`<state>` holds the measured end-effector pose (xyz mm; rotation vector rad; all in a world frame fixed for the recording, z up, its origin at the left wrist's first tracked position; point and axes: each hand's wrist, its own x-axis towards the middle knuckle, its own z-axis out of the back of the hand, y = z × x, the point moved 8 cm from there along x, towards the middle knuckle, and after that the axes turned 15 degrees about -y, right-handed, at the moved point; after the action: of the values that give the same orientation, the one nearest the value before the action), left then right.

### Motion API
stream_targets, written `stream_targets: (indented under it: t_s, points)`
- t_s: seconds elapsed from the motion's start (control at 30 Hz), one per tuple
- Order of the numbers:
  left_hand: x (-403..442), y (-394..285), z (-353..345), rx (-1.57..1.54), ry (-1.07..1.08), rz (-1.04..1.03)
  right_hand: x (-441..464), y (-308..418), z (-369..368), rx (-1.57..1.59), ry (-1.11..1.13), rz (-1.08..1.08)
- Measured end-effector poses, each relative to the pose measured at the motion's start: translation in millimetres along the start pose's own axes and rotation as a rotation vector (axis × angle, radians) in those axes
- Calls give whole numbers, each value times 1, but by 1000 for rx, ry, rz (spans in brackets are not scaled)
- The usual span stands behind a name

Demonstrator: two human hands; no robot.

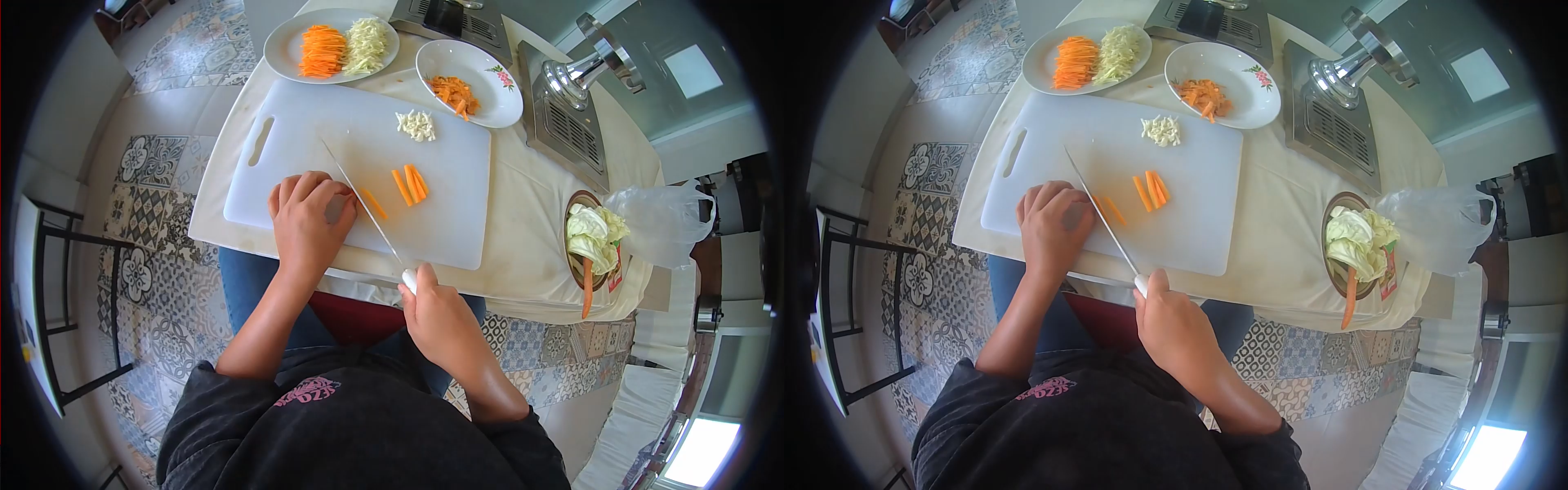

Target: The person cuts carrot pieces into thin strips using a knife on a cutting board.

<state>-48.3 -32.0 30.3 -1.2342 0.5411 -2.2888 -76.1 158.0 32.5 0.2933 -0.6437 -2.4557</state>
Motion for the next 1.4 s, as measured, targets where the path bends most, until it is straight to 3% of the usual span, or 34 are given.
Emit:
stream_targets:
  t_s: [0.57,0.93,1.13,1.23,1.4]
  points:
    - [-2,0,0,21,-20,-1,5,-8,7,124,58,-65]
    - [-2,0,0,19,-33,15,-9,-13,19,130,-110,-58]
    - [-4,5,9,-176,-29,53,-11,-13,23,-23,-238,-6]
    - [-5,-13,16,-189,52,-105,-12,-12,24,-71,-290,15]
    - [-5,-16,12,-150,156,-114,-13,-9,21,-109,-302,40]
